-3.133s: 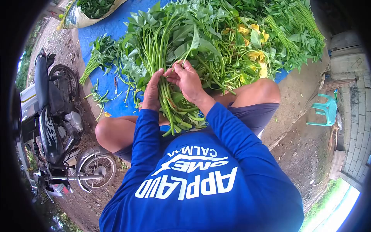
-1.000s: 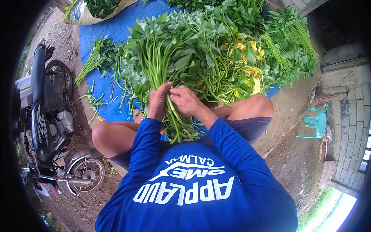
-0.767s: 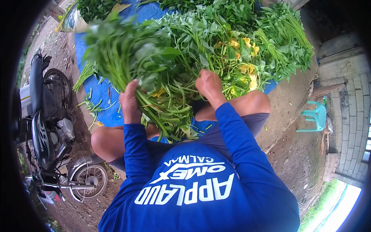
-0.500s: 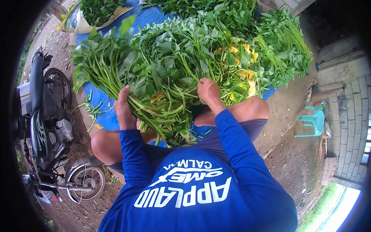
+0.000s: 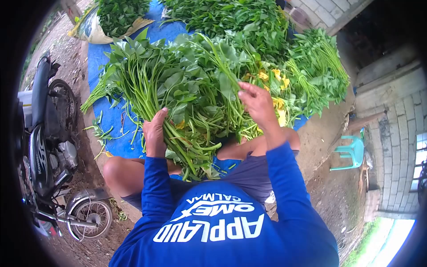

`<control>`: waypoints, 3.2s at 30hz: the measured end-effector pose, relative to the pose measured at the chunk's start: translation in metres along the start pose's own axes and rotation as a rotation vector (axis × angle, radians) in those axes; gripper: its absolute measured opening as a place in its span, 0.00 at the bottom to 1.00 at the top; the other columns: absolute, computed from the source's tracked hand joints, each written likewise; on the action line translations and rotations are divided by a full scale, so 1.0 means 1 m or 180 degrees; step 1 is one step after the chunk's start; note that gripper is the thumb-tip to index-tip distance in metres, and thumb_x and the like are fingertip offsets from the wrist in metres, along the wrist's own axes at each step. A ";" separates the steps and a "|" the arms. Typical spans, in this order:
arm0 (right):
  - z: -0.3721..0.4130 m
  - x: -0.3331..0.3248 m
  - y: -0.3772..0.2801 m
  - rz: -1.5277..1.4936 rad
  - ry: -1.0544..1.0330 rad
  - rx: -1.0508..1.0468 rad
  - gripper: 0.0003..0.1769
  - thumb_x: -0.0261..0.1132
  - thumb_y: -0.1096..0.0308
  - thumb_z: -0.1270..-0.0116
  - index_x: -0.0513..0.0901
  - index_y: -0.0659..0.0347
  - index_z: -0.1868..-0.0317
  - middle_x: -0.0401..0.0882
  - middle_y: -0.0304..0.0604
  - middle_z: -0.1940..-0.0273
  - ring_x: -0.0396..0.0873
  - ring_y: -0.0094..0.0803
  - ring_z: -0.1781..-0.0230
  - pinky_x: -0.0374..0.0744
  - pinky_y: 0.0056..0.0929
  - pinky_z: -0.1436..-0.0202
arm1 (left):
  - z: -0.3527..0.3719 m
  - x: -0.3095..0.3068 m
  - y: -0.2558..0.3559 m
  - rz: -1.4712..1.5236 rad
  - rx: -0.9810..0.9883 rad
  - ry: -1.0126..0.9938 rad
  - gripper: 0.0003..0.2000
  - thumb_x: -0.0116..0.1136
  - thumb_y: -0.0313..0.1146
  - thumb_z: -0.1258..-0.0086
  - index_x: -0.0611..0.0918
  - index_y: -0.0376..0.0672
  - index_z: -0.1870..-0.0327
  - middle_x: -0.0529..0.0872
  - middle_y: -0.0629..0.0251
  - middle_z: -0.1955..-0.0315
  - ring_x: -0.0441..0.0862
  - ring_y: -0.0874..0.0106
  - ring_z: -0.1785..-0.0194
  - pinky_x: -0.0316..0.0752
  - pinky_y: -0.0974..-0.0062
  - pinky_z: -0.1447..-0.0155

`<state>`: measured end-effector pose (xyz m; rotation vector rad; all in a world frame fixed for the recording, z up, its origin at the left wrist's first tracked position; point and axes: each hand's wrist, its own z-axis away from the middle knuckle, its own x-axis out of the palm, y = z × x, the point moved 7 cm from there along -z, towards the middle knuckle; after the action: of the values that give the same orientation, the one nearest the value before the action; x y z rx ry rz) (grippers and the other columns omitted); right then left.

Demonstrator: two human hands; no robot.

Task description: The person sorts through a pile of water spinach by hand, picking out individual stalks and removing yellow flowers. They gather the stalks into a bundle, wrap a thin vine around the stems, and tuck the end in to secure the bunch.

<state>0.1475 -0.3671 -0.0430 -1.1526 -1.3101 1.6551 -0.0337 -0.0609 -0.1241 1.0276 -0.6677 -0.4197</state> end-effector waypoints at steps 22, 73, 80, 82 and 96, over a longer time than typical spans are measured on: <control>0.032 0.159 0.058 0.1243 -0.0620 -0.0493 0.19 0.71 0.69 0.24 0.90 0.67 0.37 0.94 0.58 0.46 0.93 0.40 0.48 0.86 0.34 0.38 | -0.007 0.043 -0.108 0.1236 -0.1176 -0.0802 0.15 0.74 0.44 0.22 0.86 0.43 0.48 0.90 0.70 0.60 0.87 0.76 0.62 0.85 0.72 0.55; -0.037 -0.084 -0.116 0.2385 0.0689 -0.0260 0.17 0.71 0.57 0.24 0.90 0.62 0.46 0.93 0.46 0.58 0.89 0.39 0.59 0.86 0.40 0.54 | 0.003 0.007 -0.019 0.0247 -0.0514 -0.0276 0.10 0.74 0.35 0.29 0.85 0.40 0.57 0.84 0.71 0.70 0.82 0.78 0.73 0.80 0.77 0.67; -0.015 -0.014 -0.066 0.0018 0.0816 -0.0314 0.14 0.78 0.68 0.26 0.91 0.64 0.44 0.91 0.35 0.58 0.82 0.16 0.64 0.82 0.21 0.62 | 0.008 0.015 -0.020 0.0026 -0.0365 -0.0417 0.12 0.75 0.35 0.28 0.84 0.40 0.54 0.85 0.71 0.68 0.82 0.79 0.71 0.80 0.76 0.66; -0.017 0.003 -0.049 -0.0189 0.0891 -0.0560 0.15 0.78 0.70 0.27 0.90 0.64 0.44 0.91 0.36 0.57 0.83 0.18 0.62 0.83 0.21 0.59 | 0.016 0.020 -0.014 0.0062 -0.0353 -0.0429 0.12 0.75 0.35 0.28 0.84 0.40 0.54 0.86 0.71 0.67 0.82 0.78 0.71 0.80 0.76 0.66; -0.013 0.106 -0.016 0.0525 0.0814 -0.0875 0.14 0.79 0.68 0.27 0.92 0.69 0.47 0.90 0.39 0.56 0.82 0.20 0.63 0.82 0.25 0.56 | 0.011 0.025 -0.038 -0.0064 -0.0242 -0.0386 0.15 0.78 0.37 0.29 0.86 0.38 0.51 0.87 0.70 0.65 0.83 0.78 0.68 0.81 0.74 0.63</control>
<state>0.1238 -0.2617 -0.0503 -1.6168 -1.3326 1.4096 -0.0237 -0.1004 -0.1461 0.9426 -0.7447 -0.5242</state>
